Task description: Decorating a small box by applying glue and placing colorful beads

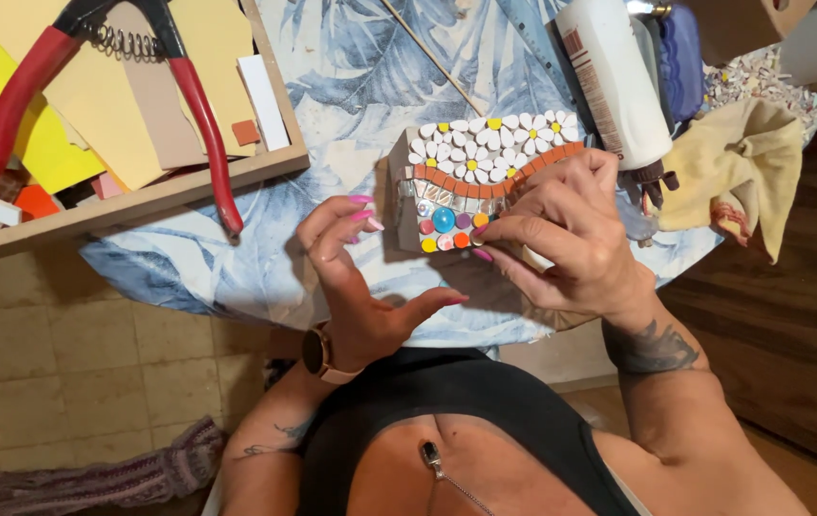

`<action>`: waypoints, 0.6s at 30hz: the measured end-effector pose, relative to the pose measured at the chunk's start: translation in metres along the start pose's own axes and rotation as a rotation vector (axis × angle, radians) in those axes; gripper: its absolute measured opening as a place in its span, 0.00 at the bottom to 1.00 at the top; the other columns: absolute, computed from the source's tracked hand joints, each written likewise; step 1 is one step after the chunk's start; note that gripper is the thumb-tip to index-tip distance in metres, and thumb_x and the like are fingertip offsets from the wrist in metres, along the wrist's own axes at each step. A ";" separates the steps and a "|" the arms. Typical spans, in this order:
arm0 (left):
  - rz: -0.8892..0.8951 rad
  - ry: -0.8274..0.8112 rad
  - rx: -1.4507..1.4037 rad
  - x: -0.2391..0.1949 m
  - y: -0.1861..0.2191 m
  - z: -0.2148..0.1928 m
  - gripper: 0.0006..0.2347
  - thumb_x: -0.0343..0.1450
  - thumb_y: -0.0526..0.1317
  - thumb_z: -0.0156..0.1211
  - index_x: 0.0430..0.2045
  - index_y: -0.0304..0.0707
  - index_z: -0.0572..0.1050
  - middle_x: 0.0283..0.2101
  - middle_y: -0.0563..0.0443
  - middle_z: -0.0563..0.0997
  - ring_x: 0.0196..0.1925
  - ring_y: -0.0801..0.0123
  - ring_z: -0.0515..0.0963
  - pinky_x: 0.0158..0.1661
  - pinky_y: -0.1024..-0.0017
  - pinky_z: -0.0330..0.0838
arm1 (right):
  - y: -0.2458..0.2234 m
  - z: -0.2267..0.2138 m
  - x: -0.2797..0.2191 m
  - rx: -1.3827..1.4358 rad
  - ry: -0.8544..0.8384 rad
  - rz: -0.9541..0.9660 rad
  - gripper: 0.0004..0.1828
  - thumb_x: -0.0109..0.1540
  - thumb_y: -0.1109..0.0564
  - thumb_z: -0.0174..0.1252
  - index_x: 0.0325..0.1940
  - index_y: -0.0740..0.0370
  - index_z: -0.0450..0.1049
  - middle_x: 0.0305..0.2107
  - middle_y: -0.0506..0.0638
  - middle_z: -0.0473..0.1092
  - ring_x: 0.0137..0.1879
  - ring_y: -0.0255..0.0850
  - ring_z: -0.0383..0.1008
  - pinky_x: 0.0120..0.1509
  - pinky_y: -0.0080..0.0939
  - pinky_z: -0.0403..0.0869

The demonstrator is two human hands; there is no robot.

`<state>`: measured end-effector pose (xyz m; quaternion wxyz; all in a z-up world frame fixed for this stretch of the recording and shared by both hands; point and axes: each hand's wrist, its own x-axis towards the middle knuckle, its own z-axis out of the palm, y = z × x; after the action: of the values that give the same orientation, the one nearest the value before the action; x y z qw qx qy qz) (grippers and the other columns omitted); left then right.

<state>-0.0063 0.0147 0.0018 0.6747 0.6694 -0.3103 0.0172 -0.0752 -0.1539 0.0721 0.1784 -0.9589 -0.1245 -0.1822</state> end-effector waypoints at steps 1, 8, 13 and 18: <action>0.001 0.001 0.001 -0.002 0.000 0.000 0.30 0.54 0.51 0.63 0.40 0.35 0.54 0.45 0.44 0.58 0.49 0.61 0.63 0.51 0.66 0.61 | 0.000 0.000 0.000 0.001 0.001 -0.002 0.06 0.54 0.56 0.59 0.32 0.59 0.71 0.21 0.47 0.60 0.30 0.43 0.56 0.41 0.45 0.49; 0.284 -0.089 -0.030 -0.013 0.005 -0.011 0.14 0.59 0.46 0.58 0.23 0.38 0.62 0.22 0.53 0.62 0.23 0.69 0.61 0.25 0.74 0.56 | -0.006 -0.010 -0.010 0.120 0.082 -0.022 0.05 0.51 0.59 0.57 0.28 0.63 0.71 0.24 0.49 0.61 0.34 0.42 0.60 0.43 0.45 0.57; 0.351 -0.274 -0.068 -0.016 0.035 -0.001 0.07 0.62 0.36 0.59 0.22 0.31 0.69 0.23 0.48 0.73 0.21 0.67 0.70 0.22 0.74 0.64 | -0.023 -0.016 -0.022 0.431 0.119 -0.011 0.05 0.50 0.64 0.55 0.25 0.70 0.67 0.23 0.56 0.67 0.30 0.45 0.67 0.36 0.40 0.71; -0.233 -0.432 -0.368 -0.014 0.045 0.010 0.08 0.58 0.37 0.62 0.26 0.36 0.74 0.25 0.49 0.78 0.25 0.62 0.78 0.24 0.74 0.71 | -0.037 0.000 -0.042 0.329 0.335 -0.144 0.04 0.47 0.72 0.56 0.21 0.69 0.69 0.16 0.54 0.67 0.19 0.44 0.66 0.23 0.41 0.67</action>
<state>-0.0417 0.0161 0.0351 0.7004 0.5553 -0.3655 -0.2596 -0.1241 -0.1274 0.0669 0.3371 -0.8619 -0.1891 -0.3281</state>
